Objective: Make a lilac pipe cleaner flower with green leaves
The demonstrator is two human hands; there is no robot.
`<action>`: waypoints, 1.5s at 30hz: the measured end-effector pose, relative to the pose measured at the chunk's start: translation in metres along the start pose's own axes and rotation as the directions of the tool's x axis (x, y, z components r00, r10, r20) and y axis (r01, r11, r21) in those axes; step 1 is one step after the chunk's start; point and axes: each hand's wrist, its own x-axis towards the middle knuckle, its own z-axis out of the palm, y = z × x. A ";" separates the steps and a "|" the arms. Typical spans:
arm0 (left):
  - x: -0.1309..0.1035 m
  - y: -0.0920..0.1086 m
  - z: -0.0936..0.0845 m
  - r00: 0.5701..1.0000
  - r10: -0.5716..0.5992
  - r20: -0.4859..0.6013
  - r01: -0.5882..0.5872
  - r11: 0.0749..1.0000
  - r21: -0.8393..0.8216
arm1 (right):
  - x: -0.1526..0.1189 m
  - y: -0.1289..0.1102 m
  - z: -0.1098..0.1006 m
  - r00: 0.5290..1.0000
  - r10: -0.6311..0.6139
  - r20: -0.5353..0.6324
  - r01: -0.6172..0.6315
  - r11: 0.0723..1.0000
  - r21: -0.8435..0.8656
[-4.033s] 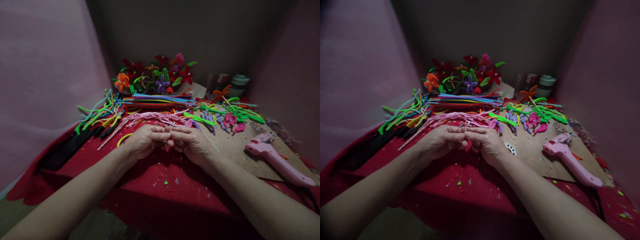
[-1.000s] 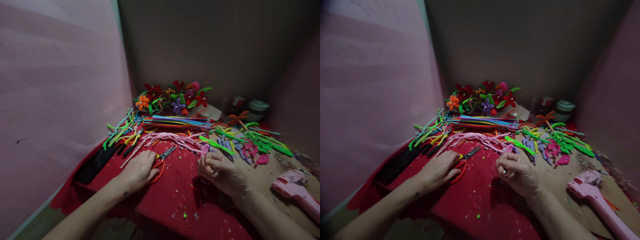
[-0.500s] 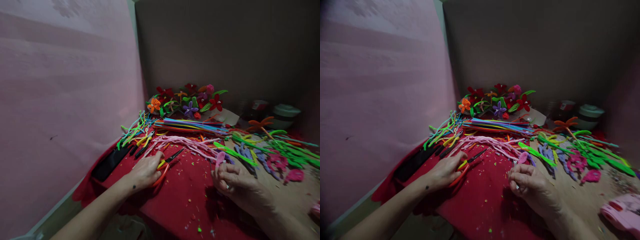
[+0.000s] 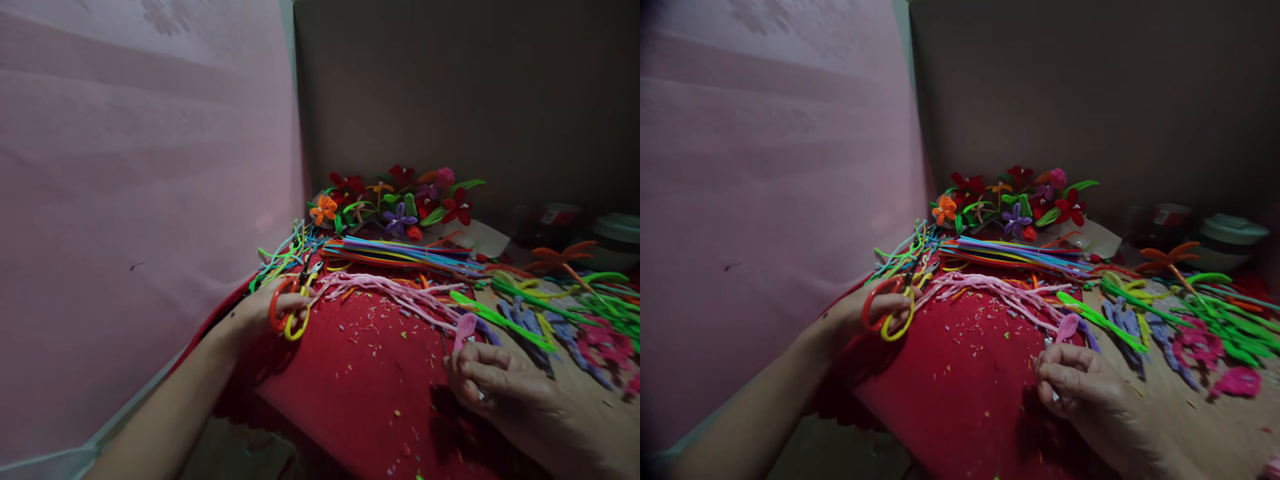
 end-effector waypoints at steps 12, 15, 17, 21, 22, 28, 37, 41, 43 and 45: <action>0.043 0.005 -0.059 0.985 -0.171 -0.024 0.165 0.975 -0.149 | -0.001 -0.001 0.004 0.999 0.016 -0.039 -0.016 1.000 -0.013; 0.048 0.006 -0.064 0.981 -0.189 -0.033 0.181 0.968 -0.177 | 0.000 -0.002 0.006 0.999 0.026 -0.039 -0.027 1.000 -0.008; 0.048 0.006 -0.065 0.978 -0.204 -0.033 0.195 0.964 -0.180 | 0.000 -0.002 0.007 0.999 0.025 -0.035 -0.025 1.000 -0.005; 0.048 0.003 -0.067 0.965 -0.260 -0.019 0.256 0.958 -0.127 | -0.001 -0.004 0.009 0.999 0.026 -0.028 -0.026 1.000 -0.008; 0.049 0.002 -0.069 0.960 -0.279 -0.016 0.276 0.955 -0.105 | -0.001 -0.004 0.009 0.999 0.031 -0.028 -0.031 0.999 -0.013; 0.063 -0.005 -0.082 0.933 -0.357 -0.039 0.356 0.934 -0.017 | -0.001 -0.005 0.009 0.998 0.039 -0.042 -0.040 0.999 -0.029; 0.068 -0.002 -0.088 0.922 -0.380 -0.068 0.383 0.923 0.030 | 0.000 -0.001 0.007 0.999 0.021 -0.030 -0.022 0.999 -0.033; 0.072 -0.002 -0.088 0.914 -0.394 -0.092 0.399 0.915 0.049 | -0.001 -0.003 0.008 1.000 0.009 -0.028 -0.010 0.999 -0.040; 0.075 -0.003 -0.089 0.912 -0.393 -0.116 0.402 0.913 0.066 | -0.001 -0.006 0.011 0.999 0.022 -0.035 -0.023 0.999 -0.045; 0.076 -0.005 -0.090 0.909 -0.392 -0.140 0.406 0.910 0.088 | -0.002 -0.008 0.013 0.998 0.040 -0.042 -0.042 0.998 -0.049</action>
